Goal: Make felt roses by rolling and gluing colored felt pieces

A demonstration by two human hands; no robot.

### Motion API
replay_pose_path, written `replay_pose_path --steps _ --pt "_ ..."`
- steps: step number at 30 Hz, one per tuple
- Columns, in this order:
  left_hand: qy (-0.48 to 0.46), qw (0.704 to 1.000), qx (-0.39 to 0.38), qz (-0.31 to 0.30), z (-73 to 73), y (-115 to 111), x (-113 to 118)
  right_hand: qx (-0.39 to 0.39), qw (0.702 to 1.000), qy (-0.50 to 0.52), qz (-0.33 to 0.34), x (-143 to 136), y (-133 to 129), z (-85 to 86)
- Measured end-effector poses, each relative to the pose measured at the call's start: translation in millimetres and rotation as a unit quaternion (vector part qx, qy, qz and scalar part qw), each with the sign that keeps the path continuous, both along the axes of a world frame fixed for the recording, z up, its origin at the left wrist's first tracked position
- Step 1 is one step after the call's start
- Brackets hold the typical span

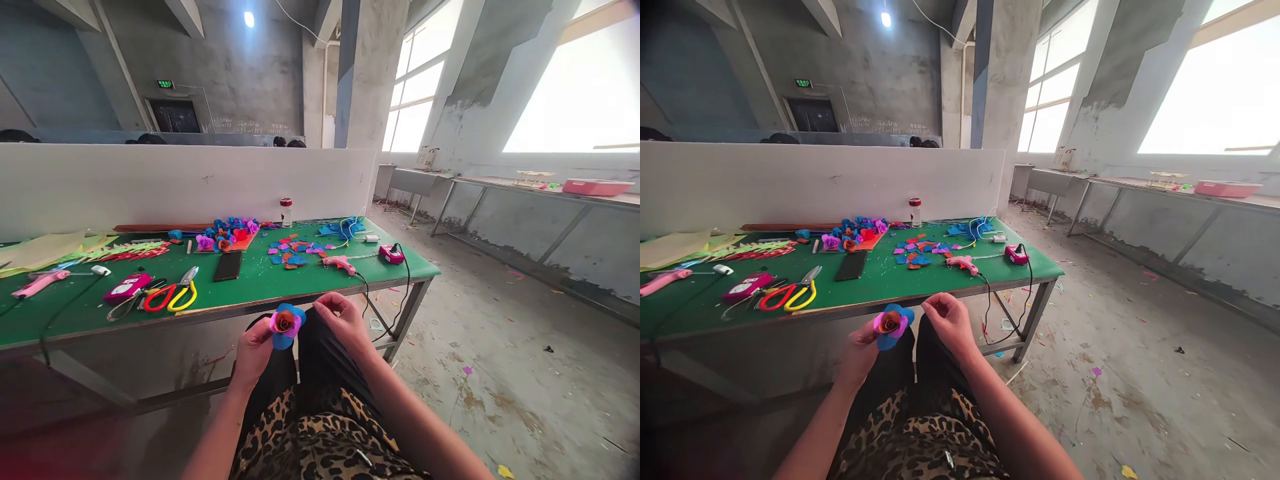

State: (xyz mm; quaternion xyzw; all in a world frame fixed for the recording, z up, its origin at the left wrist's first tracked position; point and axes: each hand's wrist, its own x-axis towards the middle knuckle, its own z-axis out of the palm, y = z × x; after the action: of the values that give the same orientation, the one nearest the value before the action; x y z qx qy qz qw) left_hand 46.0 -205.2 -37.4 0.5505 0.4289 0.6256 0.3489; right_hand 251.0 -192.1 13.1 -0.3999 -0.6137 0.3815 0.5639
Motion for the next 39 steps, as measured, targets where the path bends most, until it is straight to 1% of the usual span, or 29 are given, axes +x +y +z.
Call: replay_pose_path --steps 4,8,14,18,22,25,29,33,39 --pt "0.075 0.996 0.051 -0.007 4.7 -4.1 -6.3 0.036 0.997 -0.065 0.009 -5.2 -8.6 4.8" --pt "0.128 0.988 0.084 -0.004 2.7 -4.8 -10.1 0.048 0.995 -0.083 0.03 -8.6 -16.1 9.2" --pt "0.144 0.985 0.097 -0.003 -1.0 -0.9 -11.1 0.049 0.992 -0.106 0.043 -9.2 -19.7 10.5" --pt "0.16 0.982 0.099 -0.013 1.4 -1.9 -8.7 0.044 0.99 -0.128 0.042 -11.0 -18.1 8.7" --pt "0.16 0.98 0.113 -0.018 4.7 -3.9 -5.0 0.024 0.99 -0.125 0.062 -13.2 -17.8 7.3" --pt "0.162 0.979 0.121 -0.019 4.1 -3.7 -4.2 0.031 0.987 -0.14 0.07 -12.6 -17.5 7.9" --pt "0.18 0.975 0.127 -0.015 1.3 -2.5 -5.8 0.056 0.984 -0.153 0.065 -8.4 -15.2 12.6" --pt "0.2 0.969 0.142 -0.017 0.3 -3.0 -5.9 0.074 0.982 -0.167 0.046 -6.8 -13.8 17.3" --pt "0.218 0.965 0.137 -0.041 -2.9 -4.6 -4.5 0.081 0.976 -0.202 0.02 -11.3 -16.0 15.3"
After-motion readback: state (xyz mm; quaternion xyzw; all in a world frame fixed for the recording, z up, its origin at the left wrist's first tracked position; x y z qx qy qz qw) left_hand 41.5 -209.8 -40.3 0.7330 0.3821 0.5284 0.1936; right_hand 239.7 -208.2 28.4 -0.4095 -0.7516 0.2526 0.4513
